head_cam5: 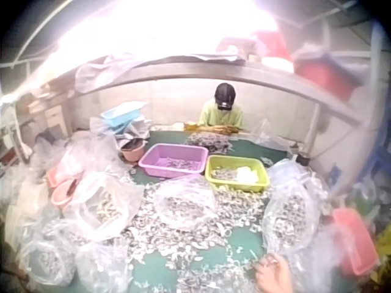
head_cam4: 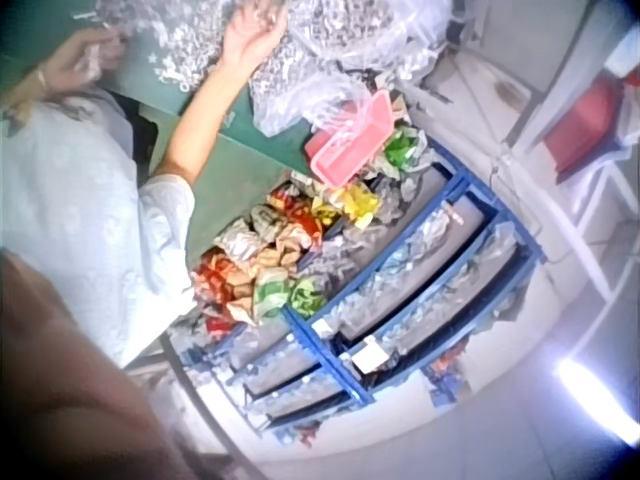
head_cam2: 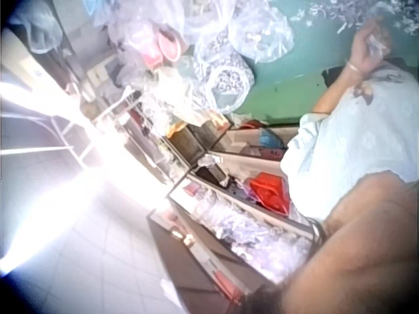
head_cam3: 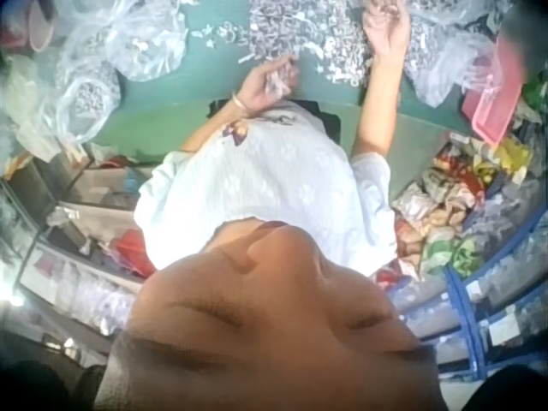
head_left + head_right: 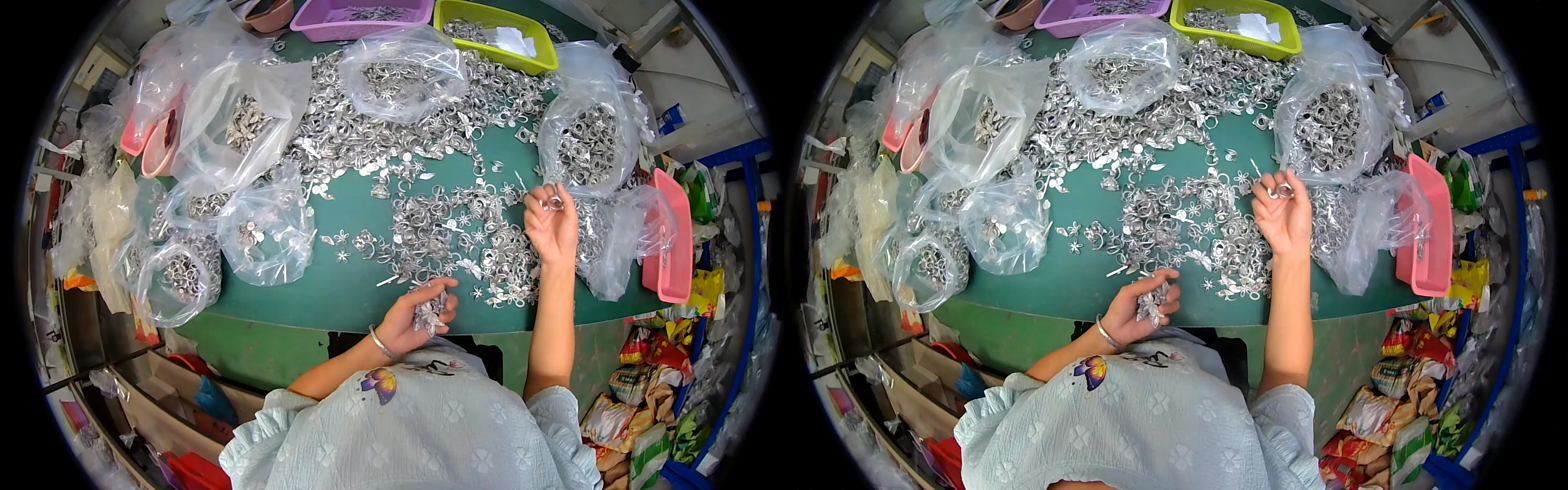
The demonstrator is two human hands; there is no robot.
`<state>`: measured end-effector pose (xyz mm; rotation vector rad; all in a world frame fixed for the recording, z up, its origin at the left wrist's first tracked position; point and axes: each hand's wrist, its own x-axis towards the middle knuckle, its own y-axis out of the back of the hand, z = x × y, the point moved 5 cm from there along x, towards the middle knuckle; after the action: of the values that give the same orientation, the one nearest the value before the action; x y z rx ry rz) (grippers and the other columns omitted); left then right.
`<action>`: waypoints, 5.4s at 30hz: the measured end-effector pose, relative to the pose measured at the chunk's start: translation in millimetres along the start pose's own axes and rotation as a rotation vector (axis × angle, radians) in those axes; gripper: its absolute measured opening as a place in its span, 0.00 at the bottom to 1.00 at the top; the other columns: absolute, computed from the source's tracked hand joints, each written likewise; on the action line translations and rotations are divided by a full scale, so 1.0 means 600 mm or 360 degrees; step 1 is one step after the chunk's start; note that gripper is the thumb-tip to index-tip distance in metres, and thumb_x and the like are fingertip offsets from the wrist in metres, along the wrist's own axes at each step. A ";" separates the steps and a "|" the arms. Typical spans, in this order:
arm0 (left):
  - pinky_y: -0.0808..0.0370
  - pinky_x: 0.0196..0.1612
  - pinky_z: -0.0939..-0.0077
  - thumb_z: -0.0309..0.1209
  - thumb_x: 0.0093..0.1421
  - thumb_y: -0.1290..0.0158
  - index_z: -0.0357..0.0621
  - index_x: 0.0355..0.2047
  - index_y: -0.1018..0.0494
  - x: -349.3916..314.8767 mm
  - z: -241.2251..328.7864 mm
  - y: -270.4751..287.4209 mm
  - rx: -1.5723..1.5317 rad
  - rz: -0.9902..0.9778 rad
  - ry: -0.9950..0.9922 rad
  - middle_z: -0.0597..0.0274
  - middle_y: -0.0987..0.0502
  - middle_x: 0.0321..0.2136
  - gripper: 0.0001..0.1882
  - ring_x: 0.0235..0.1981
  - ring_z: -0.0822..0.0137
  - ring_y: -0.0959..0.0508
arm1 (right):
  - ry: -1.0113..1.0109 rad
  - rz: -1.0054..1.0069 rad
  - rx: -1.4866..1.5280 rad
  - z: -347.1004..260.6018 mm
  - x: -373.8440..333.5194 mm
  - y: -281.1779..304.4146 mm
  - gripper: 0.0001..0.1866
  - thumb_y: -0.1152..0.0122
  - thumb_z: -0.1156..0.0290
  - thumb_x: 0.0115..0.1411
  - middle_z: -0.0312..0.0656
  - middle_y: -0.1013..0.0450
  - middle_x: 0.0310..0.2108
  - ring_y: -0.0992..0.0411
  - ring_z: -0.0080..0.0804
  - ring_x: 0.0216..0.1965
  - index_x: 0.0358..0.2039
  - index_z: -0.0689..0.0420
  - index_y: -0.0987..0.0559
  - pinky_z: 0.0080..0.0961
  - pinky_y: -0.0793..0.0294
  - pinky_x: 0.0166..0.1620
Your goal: The person repeatedly picks up small silver metal rings and decorative charms from a green table, links them together by hand, and places the assembled pieces back onto the table. The workspace contains numerous plastic bags and trays filled with similar components.
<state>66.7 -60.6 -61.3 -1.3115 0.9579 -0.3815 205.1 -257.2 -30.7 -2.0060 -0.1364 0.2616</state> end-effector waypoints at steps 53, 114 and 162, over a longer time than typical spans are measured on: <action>0.26 0.28 0.75 0.26 0.56 0.55 0.44 0.41 0.34 -0.015 0.016 0.007 -0.0043 0.0025 -0.0139 0.60 0.34 0.29 0.11 0.28 0.69 0.33 | -0.0211 0.0318 -0.1222 0.075 -0.067 -0.023 0.11 0.53 0.69 0.60 0.45 0.27 0.31 0.32 0.18 0.20 0.33 0.63 0.27 0.08 0.38 0.14; 0.25 0.26 0.75 0.24 0.54 0.49 0.37 0.33 0.31 -0.056 0.100 0.007 0.0946 0.0645 -0.1035 0.62 0.29 0.23 0.06 0.22 0.73 0.28 | 0.0195 0.0434 -0.1837 0.130 -0.097 -0.091 0.09 0.42 0.77 0.50 0.34 0.35 0.19 0.35 0.24 0.18 0.34 0.59 0.28 0.16 0.37 0.20; 0.25 0.25 0.76 0.24 0.53 0.49 0.37 0.32 0.31 -0.078 0.120 0.021 0.0989 0.0760 -0.1133 0.64 0.30 0.22 0.06 0.21 0.73 0.28 | 0.0943 -0.0028 -0.3175 0.192 -0.019 -0.113 0.09 0.43 0.80 0.47 0.44 0.34 0.21 0.33 0.35 0.20 0.32 0.60 0.25 0.26 0.34 0.24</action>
<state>91.7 22.5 -58.3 -0.5398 0.4524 0.1606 167.5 -129.4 -16.2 -3.8921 0.0181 -0.8845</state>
